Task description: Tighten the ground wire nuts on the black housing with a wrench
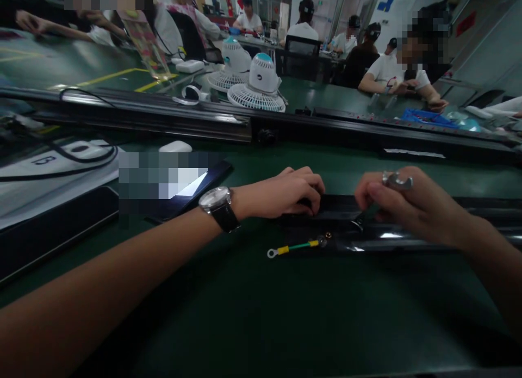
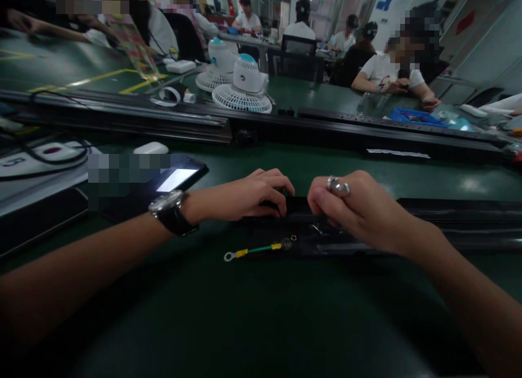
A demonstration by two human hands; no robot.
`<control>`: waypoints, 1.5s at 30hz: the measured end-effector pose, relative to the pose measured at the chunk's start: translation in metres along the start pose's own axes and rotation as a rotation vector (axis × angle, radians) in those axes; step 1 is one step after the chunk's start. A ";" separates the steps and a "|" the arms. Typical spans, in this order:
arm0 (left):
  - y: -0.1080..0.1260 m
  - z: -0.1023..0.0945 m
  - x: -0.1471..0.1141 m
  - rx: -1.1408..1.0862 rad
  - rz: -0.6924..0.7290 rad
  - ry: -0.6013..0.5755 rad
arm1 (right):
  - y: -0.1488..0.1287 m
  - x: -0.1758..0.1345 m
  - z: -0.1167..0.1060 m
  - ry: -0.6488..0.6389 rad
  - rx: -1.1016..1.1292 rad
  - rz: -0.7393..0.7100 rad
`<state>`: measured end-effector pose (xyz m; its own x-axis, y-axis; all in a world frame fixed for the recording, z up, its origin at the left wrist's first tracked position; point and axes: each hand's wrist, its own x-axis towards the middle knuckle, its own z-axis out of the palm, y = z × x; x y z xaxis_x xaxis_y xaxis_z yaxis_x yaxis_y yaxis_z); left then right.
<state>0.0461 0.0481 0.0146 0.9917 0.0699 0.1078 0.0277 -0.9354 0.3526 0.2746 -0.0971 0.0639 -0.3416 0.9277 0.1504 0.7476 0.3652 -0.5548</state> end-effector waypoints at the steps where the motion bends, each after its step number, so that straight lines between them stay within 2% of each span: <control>1: 0.000 -0.001 0.000 0.011 0.001 -0.005 | 0.001 -0.001 0.001 -0.036 -0.007 -0.038; 3: 0.001 -0.004 0.000 0.036 0.009 -0.023 | 0.006 -0.003 0.003 -0.074 -0.014 -0.090; 6: 0.005 -0.011 0.002 0.060 -0.022 -0.028 | 0.013 -0.006 0.009 -0.053 0.002 -0.124; 9: 0.019 -0.018 0.007 0.067 -0.098 0.052 | 0.019 -0.008 0.012 0.003 0.017 -0.156; 11: 0.033 -0.019 0.011 0.084 -0.089 0.093 | 0.021 -0.011 0.012 0.045 0.016 -0.169; 14: 0.052 -0.012 0.014 0.133 -0.028 0.021 | 0.025 -0.019 0.010 0.118 0.025 -0.154; 17: 0.060 -0.005 0.015 0.199 -0.031 -0.073 | 0.029 -0.027 0.010 0.180 0.043 -0.133; 24: 0.067 -0.013 0.017 0.329 -0.075 -0.120 | 0.031 -0.031 0.007 0.222 -0.038 -0.172; 30: 0.069 -0.020 0.021 0.430 0.042 -0.219 | 0.026 -0.031 0.008 0.198 -0.117 -0.164; 40: 0.065 -0.014 0.034 0.362 0.066 -0.304 | 0.023 -0.032 0.013 0.208 -0.174 -0.236; 45: 0.063 -0.021 0.025 0.263 0.006 -0.256 | 0.022 -0.034 0.009 0.208 -0.133 -0.211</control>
<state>0.0704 -0.0017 0.0586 0.9903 0.0068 -0.1385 0.0206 -0.9949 0.0984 0.2970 -0.1216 0.0392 -0.3835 0.8212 0.4226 0.7450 0.5455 -0.3840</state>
